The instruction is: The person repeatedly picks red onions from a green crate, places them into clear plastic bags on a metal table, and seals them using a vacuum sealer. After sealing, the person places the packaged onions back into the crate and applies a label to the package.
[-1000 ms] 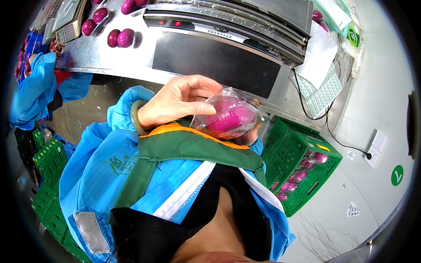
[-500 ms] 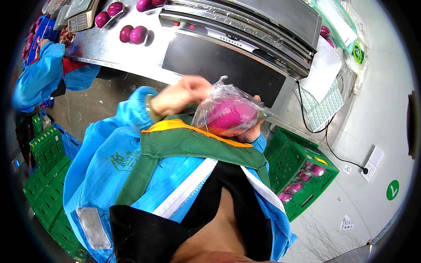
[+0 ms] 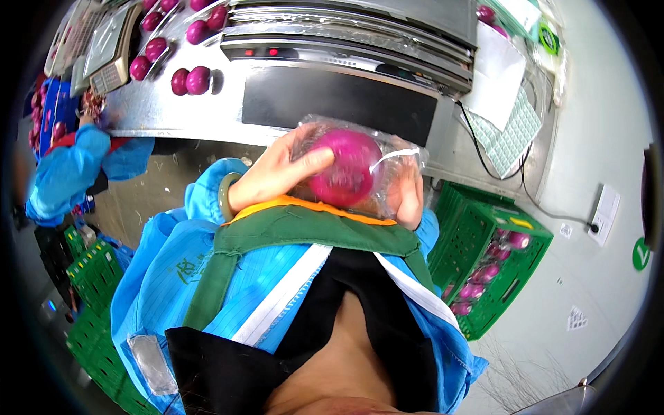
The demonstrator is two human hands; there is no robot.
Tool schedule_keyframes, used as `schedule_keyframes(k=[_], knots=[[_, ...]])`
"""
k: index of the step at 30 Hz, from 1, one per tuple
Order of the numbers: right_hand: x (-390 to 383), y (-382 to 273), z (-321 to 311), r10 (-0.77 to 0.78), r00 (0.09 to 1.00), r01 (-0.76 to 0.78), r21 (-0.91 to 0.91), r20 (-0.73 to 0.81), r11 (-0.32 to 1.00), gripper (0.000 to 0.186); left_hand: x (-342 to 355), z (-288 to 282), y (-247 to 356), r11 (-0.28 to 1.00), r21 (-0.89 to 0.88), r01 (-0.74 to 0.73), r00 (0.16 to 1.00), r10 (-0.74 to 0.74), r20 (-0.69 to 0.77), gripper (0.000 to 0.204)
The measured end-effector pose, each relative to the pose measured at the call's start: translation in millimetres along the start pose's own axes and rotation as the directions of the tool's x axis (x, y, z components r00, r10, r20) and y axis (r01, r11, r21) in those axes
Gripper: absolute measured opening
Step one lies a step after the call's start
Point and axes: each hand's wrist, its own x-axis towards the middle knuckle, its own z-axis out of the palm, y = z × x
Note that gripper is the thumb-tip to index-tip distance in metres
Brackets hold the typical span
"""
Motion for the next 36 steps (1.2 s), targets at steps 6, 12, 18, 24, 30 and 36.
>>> schedule_keyframes(k=[6, 12, 18, 24, 30, 36], knots=[[-0.4, 9.1, -18.8, -0.167, 0.978, 0.206, 0.423, -0.127, 0.882, 0.080, 51.0, 10.2, -28.6, 0.885, -0.419, 0.204, 0.971, -0.238, -0.031, 0.042], [-24.7, -8.9, -25.2, -0.389, 0.842, 0.515, 0.342, -0.374, 0.786, 0.050, 96.4, 107.9, -59.9, 0.976, -0.211, -0.047, 0.978, 0.088, 0.191, 0.045], [-122.7, -49.1, -111.8, -0.426, 0.553, 0.775, 0.254, -0.716, 0.579, 0.048, 126.8, 226.9, -84.6, 0.999, -0.045, 0.022, 0.821, 0.008, 0.570, 0.056], [-284.1, -93.5, -270.8, -0.450, 0.080, 0.827, -0.192, -0.890, 0.529, 0.045, 134.3, 251.3, -119.4, 0.942, 0.270, 0.201, 0.727, -0.328, 0.603, 0.048], [-339.9, -93.7, -468.1, -0.383, -0.178, 0.648, -0.401, -0.906, 0.648, 0.051, 147.2, 224.3, -136.5, 0.845, 0.459, 0.276, 0.771, -0.479, 0.419, 0.039], [-310.6, -105.0, -603.4, -0.572, -0.436, -0.514, -0.329, -0.695, 0.792, 0.041, 155.4, 221.1, -140.0, 0.813, 0.510, 0.280, 0.794, -0.495, 0.353, 0.039]])
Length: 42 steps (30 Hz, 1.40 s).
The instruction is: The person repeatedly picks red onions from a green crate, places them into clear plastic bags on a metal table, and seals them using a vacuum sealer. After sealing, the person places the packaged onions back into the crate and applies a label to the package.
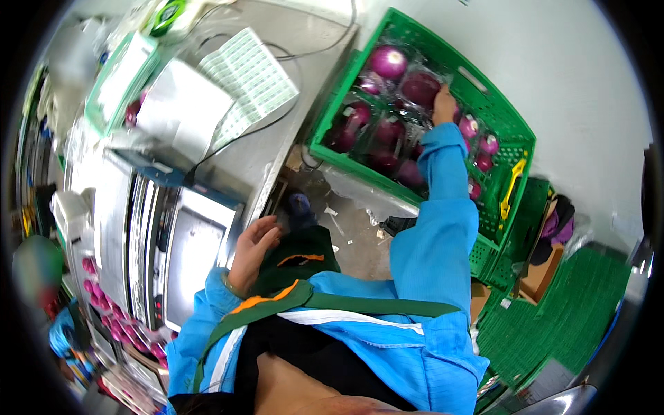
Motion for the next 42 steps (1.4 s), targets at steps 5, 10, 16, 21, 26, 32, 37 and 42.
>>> schedule_keyframes(k=[5, 10, 16, 21, 26, 32, 37, 42], knots=[[13.2, 24.7, -26.6, -0.548, 0.751, 0.598, -0.733, 0.370, 0.324, 0.028, -14.8, -25.4, -11.1, 0.977, 0.081, -0.196, 0.979, 0.191, 0.067, 0.039], [-89.2, -123.6, -42.3, -0.605, 0.788, 0.612, 0.239, -0.110, 0.754, 0.044, -67.4, -60.2, -29.1, 0.965, -0.058, -0.256, 0.958, 0.245, -0.147, 0.043], [-551.9, -329.9, -92.7, -0.877, 0.036, 0.105, 0.871, 0.479, 0.480, 0.028, -164.5, -157.6, -98.6, 0.813, -0.307, -0.495, 0.774, 0.252, -0.581, 0.034], [-835.8, -322.8, -92.4, -0.465, -0.780, -0.090, 0.660, 0.419, 0.746, 0.039, -272.8, -263.3, -231.5, 0.720, -0.184, -0.669, 0.107, -0.151, -0.983, 0.030], [-999.2, -323.0, -55.2, -0.082, -0.763, 0.307, 0.470, 0.641, 0.828, 0.082, -366.7, -388.9, -353.7, 0.974, -0.078, -0.215, -0.212, -0.124, -0.969, 0.055], [-1084.3, -297.1, -3.0, -0.128, -0.678, 0.242, 0.384, 0.724, 0.891, 0.065, -407.3, -477.1, -412.9, 0.898, -0.342, -0.277, 0.418, -0.208, -0.884, 0.058], [-1084.3, -301.1, 10.0, -0.183, -0.704, 0.238, 0.472, 0.686, 0.849, 0.064, -411.9, -457.2, -404.9, 0.859, -0.286, -0.426, 0.387, -0.113, -0.915, 0.052], [-1031.6, -364.1, -60.7, -0.336, -0.735, 0.174, 0.642, 0.589, 0.747, 0.064, -454.6, -413.4, -312.9, 0.868, -0.134, -0.479, 0.280, 0.007, -0.960, 0.053]])
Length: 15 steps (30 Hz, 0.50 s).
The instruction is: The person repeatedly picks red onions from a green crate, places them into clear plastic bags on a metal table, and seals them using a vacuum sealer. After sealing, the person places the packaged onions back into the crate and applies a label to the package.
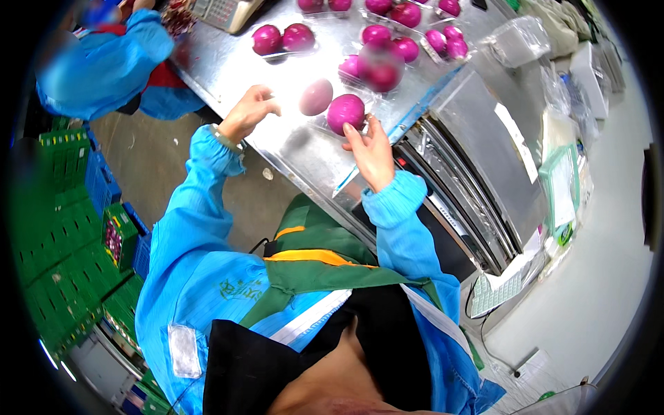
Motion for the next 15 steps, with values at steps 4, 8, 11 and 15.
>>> schedule_keyframes(k=[4, 8, 11, 15], knots=[[-54.2, -63.3, -69.0, -0.220, 0.973, 0.229, 0.164, -0.070, 0.960, 0.056, -9.4, 78.4, 108.2, 0.955, -0.160, -0.249, 0.961, 0.264, 0.086, 0.054], [-100.0, -88.3, -163.7, -0.261, 0.912, 0.284, 0.028, -0.318, 0.958, 0.055, 17.1, 177.9, 154.2, 0.874, -0.347, -0.341, 0.864, 0.437, 0.250, 0.056], [-116.7, -77.4, -237.9, -0.259, 0.848, 0.249, -0.083, -0.463, 0.965, 0.057, 46.1, 258.8, 150.0, 0.867, -0.435, -0.244, 0.832, 0.417, 0.366, 0.058], [-129.8, -40.6, -303.0, -0.194, 0.848, 0.159, -0.112, -0.493, 0.981, 0.055, 60.5, 323.6, 139.6, 0.904, -0.411, -0.116, 0.821, 0.321, 0.473, 0.055]])
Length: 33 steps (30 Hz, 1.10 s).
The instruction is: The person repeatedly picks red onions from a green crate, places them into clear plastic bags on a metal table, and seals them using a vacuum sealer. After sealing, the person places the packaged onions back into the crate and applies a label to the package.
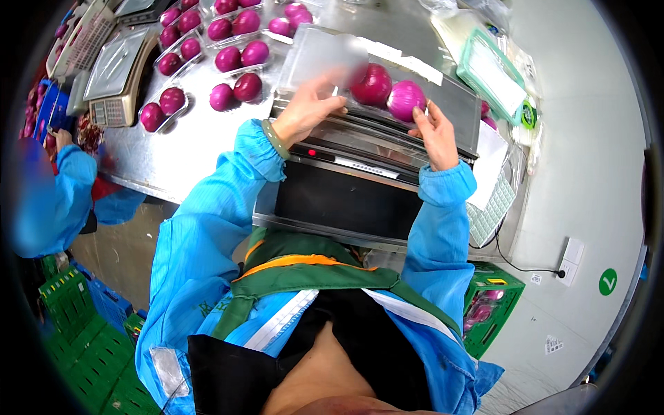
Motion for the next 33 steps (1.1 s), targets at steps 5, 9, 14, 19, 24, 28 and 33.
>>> schedule_keyframes(k=[5, 9, 14, 19, 24, 28, 33], knots=[[-34.2, 26.0, -48.3, -0.087, 0.985, 0.056, -0.204, -0.146, 0.977, 0.037, -12.3, -2.8, 10.1, 0.952, 0.300, 0.061, 0.995, -0.035, -0.091, 0.046], [-79.2, 35.0, -68.4, -0.279, 0.939, -0.006, -0.821, -0.200, 0.571, 0.029, -55.0, -20.7, 25.9, 0.325, 0.937, 0.125, 0.961, 0.197, -0.196, 0.037], [-50.6, 64.4, -34.5, -0.091, 0.961, 0.026, -0.240, -0.263, 0.970, 0.017, -49.1, -22.9, -0.4, 0.524, 0.843, 0.123, 0.962, 0.145, -0.231, 0.041], [-97.0, 35.8, -64.1, 0.215, 0.976, -0.196, 0.558, 0.031, 0.806, 0.018, -105.4, 3.4, 32.3, 0.898, 0.297, 0.325, 0.915, -0.220, -0.338, 0.059], [-83.9, -33.0, -76.2, -0.290, 0.951, 0.080, 0.817, 0.110, 0.571, 0.022, -100.6, -6.2, 81.9, 0.868, -0.291, 0.402, 0.908, -0.336, 0.251, 0.035], [-15.3, -107.5, -68.0, -0.348, 0.882, 0.472, 0.611, -0.319, 0.636, 0.037, -0.4, 6.6, 121.3, 0.784, -0.612, 0.105, 0.939, 0.125, 0.321, 0.035], [137.0, -15.2, -67.7, -0.469, 0.882, 0.466, -0.244, 0.052, 0.850, 0.033, 134.6, -6.9, 59.5, 0.646, 0.753, -0.124, 0.989, 0.138, 0.044, 0.047]])
